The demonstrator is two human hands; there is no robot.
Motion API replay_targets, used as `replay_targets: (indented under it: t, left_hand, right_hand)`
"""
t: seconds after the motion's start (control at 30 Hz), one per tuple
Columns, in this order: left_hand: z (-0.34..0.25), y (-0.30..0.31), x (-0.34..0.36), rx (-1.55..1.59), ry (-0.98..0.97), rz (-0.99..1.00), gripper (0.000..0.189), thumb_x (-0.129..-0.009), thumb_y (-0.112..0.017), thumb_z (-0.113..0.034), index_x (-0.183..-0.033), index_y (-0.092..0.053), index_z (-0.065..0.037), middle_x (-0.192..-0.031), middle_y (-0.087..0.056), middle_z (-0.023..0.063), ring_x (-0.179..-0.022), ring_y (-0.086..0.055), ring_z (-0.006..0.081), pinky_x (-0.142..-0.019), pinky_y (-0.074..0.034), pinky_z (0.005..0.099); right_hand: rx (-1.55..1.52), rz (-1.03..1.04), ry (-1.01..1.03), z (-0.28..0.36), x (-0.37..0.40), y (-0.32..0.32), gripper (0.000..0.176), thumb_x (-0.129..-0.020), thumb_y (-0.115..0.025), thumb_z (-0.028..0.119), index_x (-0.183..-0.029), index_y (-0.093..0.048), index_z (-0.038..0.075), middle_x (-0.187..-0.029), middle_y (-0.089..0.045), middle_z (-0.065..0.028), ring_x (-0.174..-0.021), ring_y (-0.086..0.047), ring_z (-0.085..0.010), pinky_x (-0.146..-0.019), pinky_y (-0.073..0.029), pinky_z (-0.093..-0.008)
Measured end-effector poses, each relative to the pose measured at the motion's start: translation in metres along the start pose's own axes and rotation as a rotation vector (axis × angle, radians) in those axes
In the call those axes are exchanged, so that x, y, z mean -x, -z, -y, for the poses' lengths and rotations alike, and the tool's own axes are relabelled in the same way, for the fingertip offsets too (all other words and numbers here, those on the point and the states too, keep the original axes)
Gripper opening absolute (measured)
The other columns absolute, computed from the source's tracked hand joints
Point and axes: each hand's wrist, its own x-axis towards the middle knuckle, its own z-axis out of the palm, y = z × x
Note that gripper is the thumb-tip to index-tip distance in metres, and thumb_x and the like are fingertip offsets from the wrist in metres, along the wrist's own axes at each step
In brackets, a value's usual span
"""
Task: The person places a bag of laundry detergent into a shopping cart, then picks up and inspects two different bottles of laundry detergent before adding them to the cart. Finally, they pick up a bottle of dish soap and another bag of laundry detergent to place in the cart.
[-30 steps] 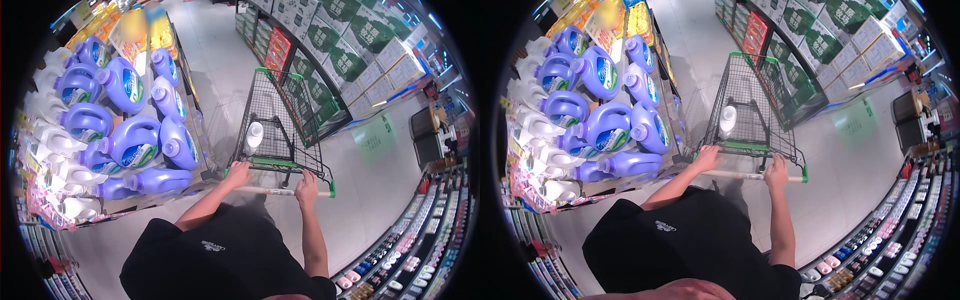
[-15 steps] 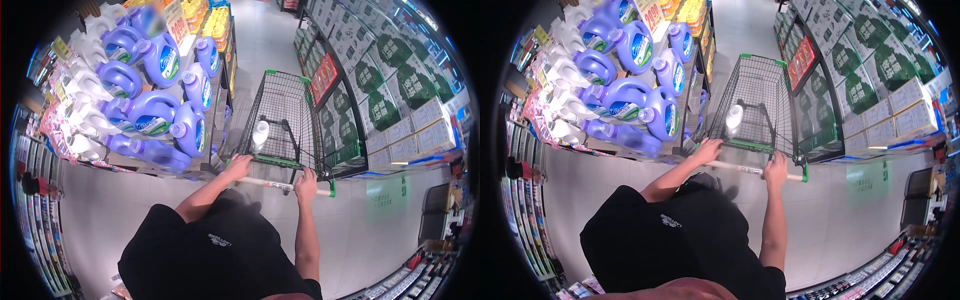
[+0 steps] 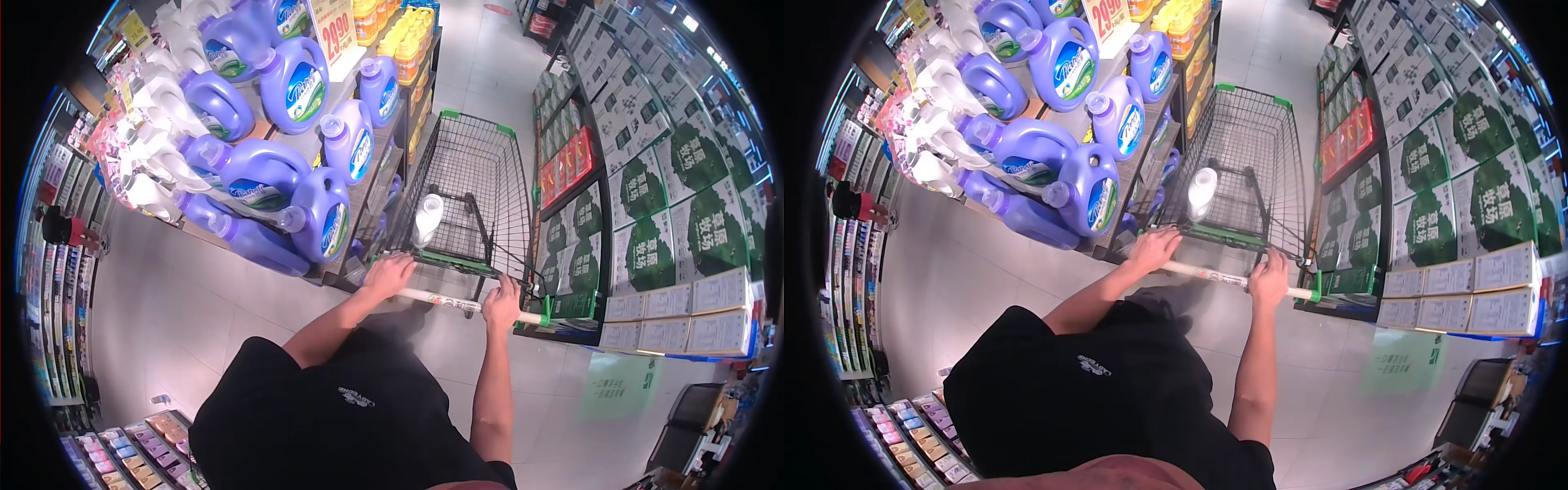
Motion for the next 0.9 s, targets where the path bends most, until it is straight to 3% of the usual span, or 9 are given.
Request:
replay_targets:
  t: [0.17,0.37,0.5,0.6,0.7,0.73,0.9]
  left_hand:
    - [0.012,0.003,-0.044,0.019,0.046,-0.020,0.031,-0.105,-0.059,-0.031,-0.111,-0.073,-0.003,-0.119,-0.075,0.0184,-0.102,-0.073,0.0398,-0.086,-0.060,0.0503]
    - [0.027,0.004,-0.104,0.029,0.137,0.007,0.034,-0.104,-0.063,-0.034,-0.116,-0.074,-0.004,-0.118,-0.076,0.0141,-0.100,-0.074,0.0389,-0.086,-0.060,0.0476]
    - [0.039,0.003,-0.146,0.073,0.194,0.051,0.037,-0.104,-0.062,-0.036,-0.124,-0.068,-0.005,-0.126,-0.071,0.0159,-0.108,-0.070,0.0402,-0.089,-0.058,0.0510]
    - [0.054,-0.009,-0.177,0.059,0.242,0.115,0.045,-0.103,-0.063,-0.040,-0.132,-0.064,-0.007,-0.136,-0.067,0.0149,-0.123,-0.065,0.0373,-0.100,-0.055,0.0505]
    - [0.055,-0.011,-0.207,0.045,0.292,0.145,0.048,-0.102,-0.063,-0.042,-0.135,-0.062,-0.007,-0.139,-0.065,0.0160,-0.129,-0.063,0.0359,-0.105,-0.052,0.0503]
    - [0.055,-0.012,-0.218,0.046,0.295,0.144,0.048,-0.102,-0.063,-0.042,-0.135,-0.062,-0.007,-0.139,-0.065,0.0166,-0.127,-0.063,0.0370,-0.104,-0.053,0.0506]
    - [0.067,-0.022,-0.270,0.056,0.299,0.157,0.048,-0.103,-0.063,-0.042,-0.135,-0.062,-0.007,-0.136,-0.066,0.0176,-0.123,-0.065,0.0383,-0.101,-0.055,0.0511]
  right_hand:
    - [-0.009,0.049,-0.010,0.015,-0.048,-0.014,0.040,-0.095,-0.056,0.013,-0.132,-0.070,0.010,-0.141,-0.068,-0.0054,-0.141,-0.054,-0.0277,-0.110,-0.050,-0.0435]
    - [0.002,0.056,0.062,0.018,-0.109,-0.038,0.042,-0.093,-0.056,0.012,-0.132,-0.070,0.007,-0.142,-0.068,-0.0066,-0.141,-0.053,-0.0310,-0.112,-0.049,-0.0442]
    - [0.004,0.103,0.064,0.024,-0.152,-0.048,0.044,-0.092,-0.058,0.012,-0.135,-0.067,0.008,-0.143,-0.066,-0.0070,-0.142,-0.052,-0.0310,-0.112,-0.049,-0.0438]
    - [0.006,0.169,0.024,0.029,-0.185,-0.052,0.048,-0.093,-0.059,0.012,-0.140,-0.063,0.009,-0.146,-0.063,-0.0084,-0.144,-0.049,-0.0324,-0.115,-0.046,-0.0444]
    - [0.148,0.211,0.143,0.023,-0.222,-0.068,0.055,-0.092,-0.060,0.016,-0.147,-0.056,0.009,-0.150,-0.057,-0.0089,-0.147,-0.044,-0.0352,-0.115,-0.045,-0.0510]
    - [0.197,0.237,0.156,0.019,-0.234,-0.076,0.059,-0.092,-0.060,0.019,-0.149,-0.053,0.009,-0.153,-0.054,-0.0103,-0.149,-0.040,-0.0364,-0.119,-0.038,-0.0550]
    - [0.300,0.317,0.224,0.015,-0.302,-0.094,0.062,-0.088,-0.065,0.024,-0.146,-0.054,0.006,-0.144,-0.056,-0.0151,-0.146,-0.043,-0.0353,-0.123,-0.031,-0.0579]
